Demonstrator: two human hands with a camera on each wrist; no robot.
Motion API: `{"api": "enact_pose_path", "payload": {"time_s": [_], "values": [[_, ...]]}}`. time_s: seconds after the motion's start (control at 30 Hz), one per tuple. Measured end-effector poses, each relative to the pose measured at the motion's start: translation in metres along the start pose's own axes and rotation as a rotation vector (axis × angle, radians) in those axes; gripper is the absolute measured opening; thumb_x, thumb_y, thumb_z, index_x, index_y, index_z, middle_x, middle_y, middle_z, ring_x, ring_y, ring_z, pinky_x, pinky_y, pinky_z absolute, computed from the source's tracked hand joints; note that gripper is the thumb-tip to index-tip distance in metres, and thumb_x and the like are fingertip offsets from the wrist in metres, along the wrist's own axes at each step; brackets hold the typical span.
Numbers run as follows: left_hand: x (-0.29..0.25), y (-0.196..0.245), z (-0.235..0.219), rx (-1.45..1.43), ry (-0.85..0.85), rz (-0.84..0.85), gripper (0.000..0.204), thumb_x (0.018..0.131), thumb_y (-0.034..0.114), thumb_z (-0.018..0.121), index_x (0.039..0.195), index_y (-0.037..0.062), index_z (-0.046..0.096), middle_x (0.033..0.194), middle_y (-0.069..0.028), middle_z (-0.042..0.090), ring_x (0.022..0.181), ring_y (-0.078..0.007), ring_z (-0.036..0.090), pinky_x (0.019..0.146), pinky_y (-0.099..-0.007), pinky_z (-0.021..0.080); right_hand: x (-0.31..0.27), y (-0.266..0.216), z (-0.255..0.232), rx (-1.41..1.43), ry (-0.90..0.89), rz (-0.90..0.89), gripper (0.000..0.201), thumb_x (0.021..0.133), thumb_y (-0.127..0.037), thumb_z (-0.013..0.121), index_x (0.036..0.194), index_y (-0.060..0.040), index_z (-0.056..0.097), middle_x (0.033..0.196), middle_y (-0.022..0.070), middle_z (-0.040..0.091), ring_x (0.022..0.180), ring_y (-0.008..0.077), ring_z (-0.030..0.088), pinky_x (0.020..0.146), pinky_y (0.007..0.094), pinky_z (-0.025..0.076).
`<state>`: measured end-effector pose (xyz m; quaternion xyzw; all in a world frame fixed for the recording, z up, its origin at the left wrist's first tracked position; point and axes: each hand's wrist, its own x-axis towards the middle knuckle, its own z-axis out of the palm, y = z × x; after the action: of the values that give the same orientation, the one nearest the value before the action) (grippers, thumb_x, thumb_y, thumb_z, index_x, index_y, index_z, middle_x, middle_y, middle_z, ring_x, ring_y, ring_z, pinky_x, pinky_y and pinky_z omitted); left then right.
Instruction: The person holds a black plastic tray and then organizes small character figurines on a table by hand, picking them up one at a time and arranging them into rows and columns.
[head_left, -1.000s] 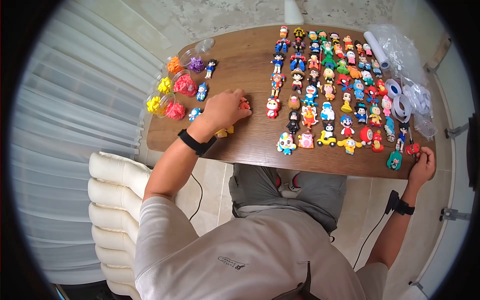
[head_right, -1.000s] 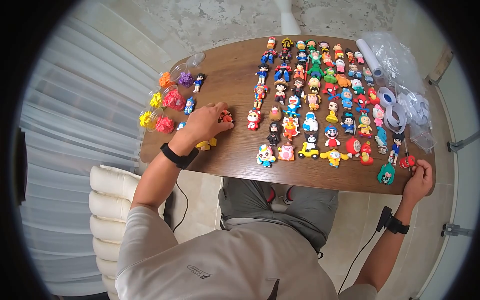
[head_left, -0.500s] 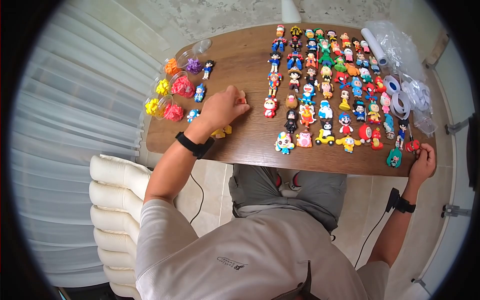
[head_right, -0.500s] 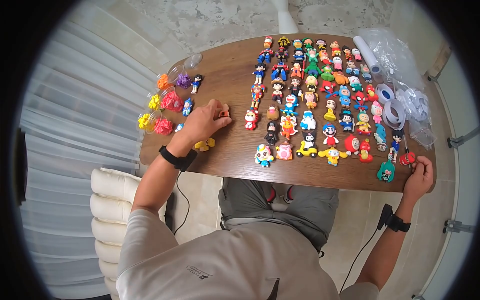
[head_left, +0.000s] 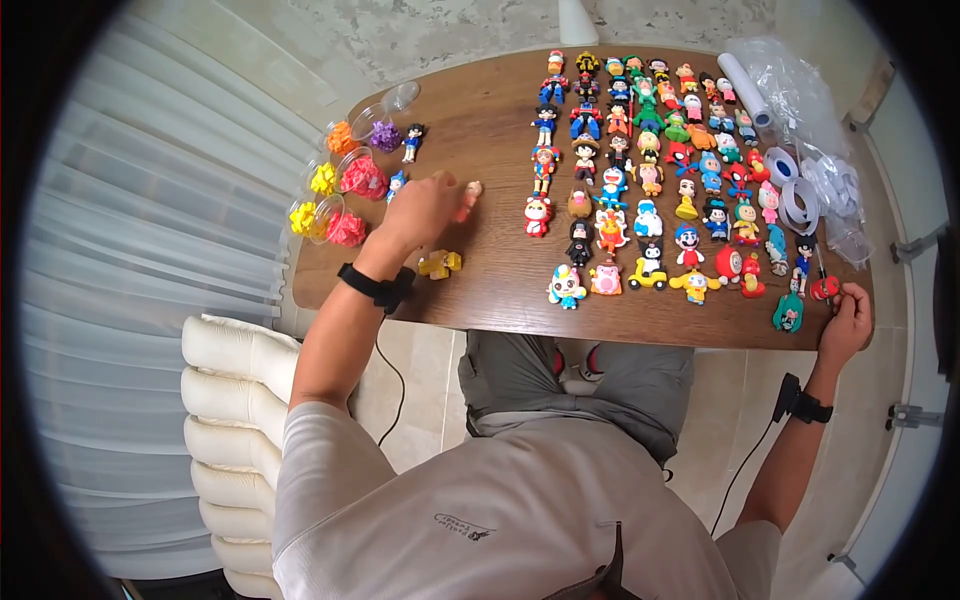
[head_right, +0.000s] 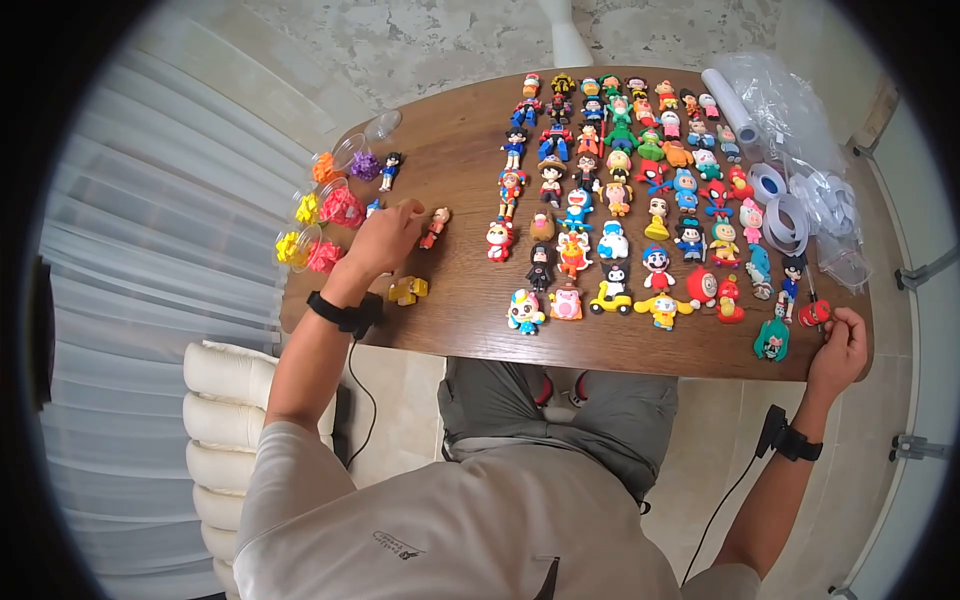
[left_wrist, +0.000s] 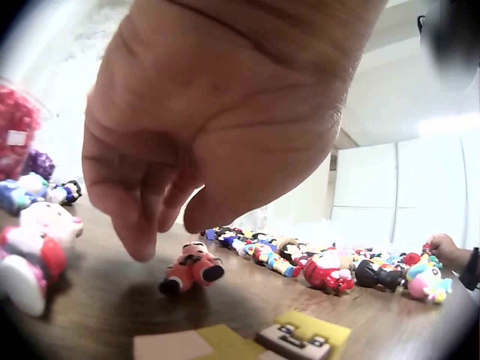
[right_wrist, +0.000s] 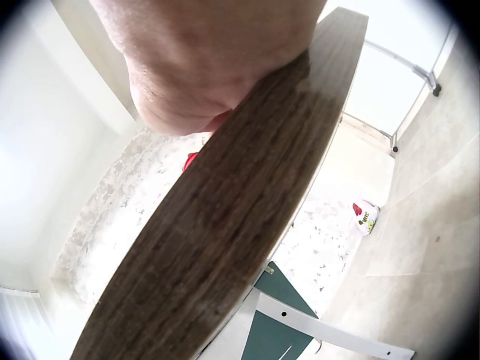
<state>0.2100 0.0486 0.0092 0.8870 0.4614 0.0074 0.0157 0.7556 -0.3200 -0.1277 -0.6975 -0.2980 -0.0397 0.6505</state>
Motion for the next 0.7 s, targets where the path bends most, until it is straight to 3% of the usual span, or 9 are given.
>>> {"api": "enact_pose_path", "payload": {"time_s": [0.1, 0.2, 0.4, 0.5, 0.7], "values": [[-0.006, 0.011, 0.004, -0.13, -0.017, -0.03, 0.036, 0.087, 0.025, 0.067, 0.117, 0.0049, 0.062, 0.096, -0.0208, 0.073, 0.091, -0.0418, 0.069, 0.082, -0.05, 0.054, 0.001, 0.0, -0.002, 0.006, -0.027, 0.008, 0.015, 0.096, -0.001, 0.053, 0.098, -0.0006, 0.068, 0.086, 0.0002, 0.063, 0.074, 0.0052, 0.054, 0.065, 0.0199, 0.042], [-0.001, 0.007, 0.015, -0.165, -0.059, 0.054, 0.055, 0.087, 0.024, 0.069, 0.135, 0.0024, 0.053, 0.092, -0.024, 0.071, 0.089, -0.0414, 0.069, 0.081, -0.047, 0.054, 0.002, 0.006, -0.004, -0.02, -0.021, 0.004, 0.016, 0.096, -0.001, 0.053, 0.098, -0.0005, 0.068, 0.087, 0.0004, 0.064, 0.075, 0.0053, 0.054, 0.066, 0.0199, 0.042], [-0.023, 0.033, -0.005, -0.148, 0.009, 0.067, 0.046, 0.086, 0.024, 0.068, 0.124, 0.0037, 0.053, 0.089, -0.0246, 0.071, 0.085, -0.0443, 0.069, 0.077, -0.0521, 0.054, 0.0, 0.0, -0.001, -0.025, 0.0, 0.002, 0.016, 0.096, -0.002, 0.053, 0.099, -0.0007, 0.068, 0.086, 0.0002, 0.063, 0.075, 0.0056, 0.054, 0.066, 0.0199, 0.042], [-0.053, 0.059, -0.012, -0.271, -0.083, 0.098, 0.058, 0.085, 0.026, 0.073, 0.133, 0.0047, 0.048, 0.085, -0.0219, 0.071, 0.082, -0.0426, 0.07, 0.075, -0.0479, 0.055, 0.0, -0.003, -0.002, -0.035, -0.012, 0.023, 0.016, 0.096, -0.002, 0.053, 0.099, -0.0007, 0.068, 0.085, 0.0, 0.062, 0.075, 0.0056, 0.054, 0.066, 0.02, 0.042], [-0.069, 0.093, 0.015, -0.264, -0.142, 0.091, 0.048, 0.087, 0.026, 0.073, 0.123, 0.0051, 0.05, 0.086, -0.0222, 0.071, 0.082, -0.0425, 0.069, 0.073, -0.0482, 0.054, 0.0, -0.001, 0.0, 0.015, -0.011, 0.025, 0.015, 0.096, -0.002, 0.053, 0.1, -0.0005, 0.068, 0.083, -0.0002, 0.061, 0.073, 0.0056, 0.053, 0.065, 0.02, 0.041]]}}
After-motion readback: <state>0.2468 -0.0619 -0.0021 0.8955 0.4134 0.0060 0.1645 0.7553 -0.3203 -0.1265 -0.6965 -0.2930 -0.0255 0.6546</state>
